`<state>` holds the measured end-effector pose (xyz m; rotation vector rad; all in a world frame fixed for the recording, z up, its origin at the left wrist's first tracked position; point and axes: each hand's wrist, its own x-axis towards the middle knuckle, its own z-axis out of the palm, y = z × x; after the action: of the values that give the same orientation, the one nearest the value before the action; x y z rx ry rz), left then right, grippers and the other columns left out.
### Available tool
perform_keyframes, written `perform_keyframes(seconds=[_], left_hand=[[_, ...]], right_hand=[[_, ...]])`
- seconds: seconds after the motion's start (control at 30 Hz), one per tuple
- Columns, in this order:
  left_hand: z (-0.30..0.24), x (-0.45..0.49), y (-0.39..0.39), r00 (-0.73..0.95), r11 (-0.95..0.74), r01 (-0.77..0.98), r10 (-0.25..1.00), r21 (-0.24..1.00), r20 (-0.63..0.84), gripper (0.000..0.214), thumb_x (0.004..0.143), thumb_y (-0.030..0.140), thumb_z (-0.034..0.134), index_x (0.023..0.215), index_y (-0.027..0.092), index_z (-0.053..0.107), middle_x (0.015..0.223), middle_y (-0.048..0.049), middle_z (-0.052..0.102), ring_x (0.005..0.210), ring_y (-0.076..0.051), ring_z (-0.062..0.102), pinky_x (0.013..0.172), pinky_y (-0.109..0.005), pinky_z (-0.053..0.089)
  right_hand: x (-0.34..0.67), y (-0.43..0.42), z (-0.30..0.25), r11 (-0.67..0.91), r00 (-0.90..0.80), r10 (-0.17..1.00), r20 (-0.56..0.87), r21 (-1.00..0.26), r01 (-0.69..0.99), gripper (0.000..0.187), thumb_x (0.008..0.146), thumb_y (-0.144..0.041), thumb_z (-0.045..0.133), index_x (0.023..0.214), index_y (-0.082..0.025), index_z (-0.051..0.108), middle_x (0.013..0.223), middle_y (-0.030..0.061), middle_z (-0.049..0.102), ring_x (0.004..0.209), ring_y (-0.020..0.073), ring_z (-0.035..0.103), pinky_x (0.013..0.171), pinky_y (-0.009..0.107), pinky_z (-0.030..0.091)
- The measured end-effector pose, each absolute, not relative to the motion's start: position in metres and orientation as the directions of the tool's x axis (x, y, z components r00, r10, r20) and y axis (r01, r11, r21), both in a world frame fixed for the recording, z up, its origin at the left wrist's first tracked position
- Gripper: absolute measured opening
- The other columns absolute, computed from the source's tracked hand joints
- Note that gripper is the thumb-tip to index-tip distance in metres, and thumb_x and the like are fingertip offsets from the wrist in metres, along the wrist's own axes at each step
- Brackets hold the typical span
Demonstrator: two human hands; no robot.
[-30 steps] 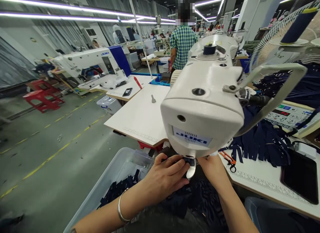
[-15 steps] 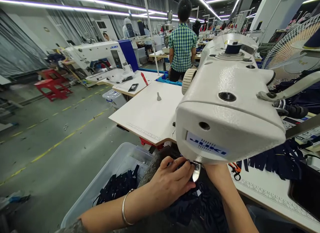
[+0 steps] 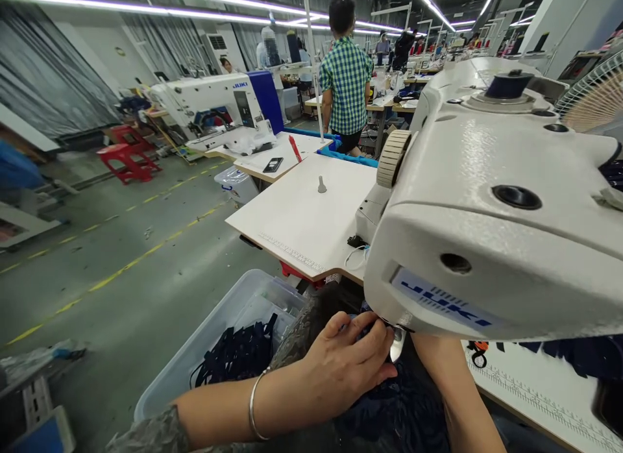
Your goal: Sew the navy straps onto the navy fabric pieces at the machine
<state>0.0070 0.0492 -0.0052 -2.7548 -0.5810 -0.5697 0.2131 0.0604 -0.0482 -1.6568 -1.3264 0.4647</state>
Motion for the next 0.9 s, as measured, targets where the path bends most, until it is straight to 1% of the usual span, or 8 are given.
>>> perform_keyframes(seconds=[0.17, 0.33, 0.47, 0.6, 0.73, 0.83, 0.9], left_hand=[[-0.006, 0.007, 0.047, 0.818, -0.864, 0.479, 0.375, -0.155, 0.437, 0.04, 0.103, 0.042, 0.036, 0.117, 0.014, 0.063, 0.119, -0.0078, 0.054, 0.105, -0.021, 0.051, 0.083, -0.033, 0.034], [-0.006, 0.004, 0.048, 0.813, -0.86, 0.486, 0.378, -0.158, 0.443, 0.045, 0.102, 0.045, 0.035, 0.119, 0.013, 0.061, 0.118, -0.0087, 0.053, 0.105, -0.023, 0.052, 0.083, -0.034, 0.036], [-0.01, 0.001, 0.047, 0.825, -0.859, 0.477, 0.363, -0.188, 0.433, 0.044, 0.101, 0.046, 0.037, 0.123, 0.015, 0.059, 0.126, -0.0098, 0.051, 0.109, -0.024, 0.051, 0.085, -0.034, 0.036], [-0.015, -0.001, 0.047, 0.826, -0.868, 0.456, 0.33, -0.196, 0.458, 0.043, 0.102, 0.043, 0.037, 0.126, 0.015, 0.058, 0.13, -0.009, 0.05, 0.113, -0.023, 0.049, 0.085, -0.033, 0.036], [-0.018, -0.001, 0.047, 0.829, -0.878, 0.437, 0.309, -0.194, 0.466, 0.039, 0.101, 0.042, 0.041, 0.129, 0.018, 0.056, 0.132, -0.0076, 0.05, 0.118, -0.022, 0.047, 0.087, -0.032, 0.035], [-0.019, -0.001, 0.046, 0.825, -0.882, 0.437, 0.313, -0.18, 0.47, 0.036, 0.101, 0.039, 0.044, 0.129, 0.02, 0.056, 0.133, -0.0058, 0.05, 0.118, -0.021, 0.047, 0.088, -0.033, 0.035], [-0.019, 0.0, 0.044, 0.813, -0.881, 0.448, 0.331, -0.153, 0.479, 0.034, 0.101, 0.037, 0.043, 0.128, 0.021, 0.057, 0.133, -0.0046, 0.051, 0.116, -0.02, 0.048, 0.087, -0.033, 0.035]], right_hand=[[0.21, 0.065, -0.04, 0.008, 0.316, 0.92, 0.234, -0.815, 0.58, 0.041, 0.074, -0.046, 0.062, 0.107, -0.024, 0.068, 0.099, 0.0137, 0.071, 0.109, 0.0392, 0.056, 0.086, 0.054, 0.049], [0.213, 0.062, -0.046, 0.009, 0.28, 0.931, 0.236, -0.78, 0.626, 0.039, 0.075, -0.047, 0.061, 0.106, -0.024, 0.068, 0.096, 0.0145, 0.071, 0.107, 0.0397, 0.056, 0.088, 0.056, 0.047], [0.212, 0.063, -0.043, 0.03, 0.258, 0.933, 0.251, -0.769, 0.639, 0.039, 0.075, -0.046, 0.061, 0.106, -0.024, 0.068, 0.098, 0.0139, 0.071, 0.109, 0.0389, 0.056, 0.09, 0.055, 0.046], [0.209, 0.067, -0.037, 0.039, 0.272, 0.926, 0.262, -0.782, 0.622, 0.04, 0.071, -0.044, 0.064, 0.106, -0.025, 0.068, 0.101, 0.013, 0.07, 0.109, 0.0382, 0.056, 0.088, 0.054, 0.048], [0.211, 0.069, -0.043, 0.058, 0.286, 0.915, 0.286, -0.792, 0.608, 0.041, 0.07, -0.045, 0.066, 0.108, -0.029, 0.067, 0.107, 0.0112, 0.07, 0.11, 0.0374, 0.056, 0.087, 0.052, 0.049], [0.214, 0.065, -0.049, 0.059, 0.294, 0.91, 0.294, -0.79, 0.61, 0.047, 0.072, -0.046, 0.066, 0.114, -0.025, 0.065, 0.111, 0.0118, 0.068, 0.108, 0.0346, 0.058, 0.089, 0.055, 0.047], [0.214, 0.061, -0.052, 0.058, 0.299, 0.907, 0.298, -0.79, 0.611, 0.047, 0.073, -0.045, 0.065, 0.115, -0.025, 0.065, 0.111, 0.012, 0.068, 0.108, 0.0351, 0.058, 0.089, 0.056, 0.046]])
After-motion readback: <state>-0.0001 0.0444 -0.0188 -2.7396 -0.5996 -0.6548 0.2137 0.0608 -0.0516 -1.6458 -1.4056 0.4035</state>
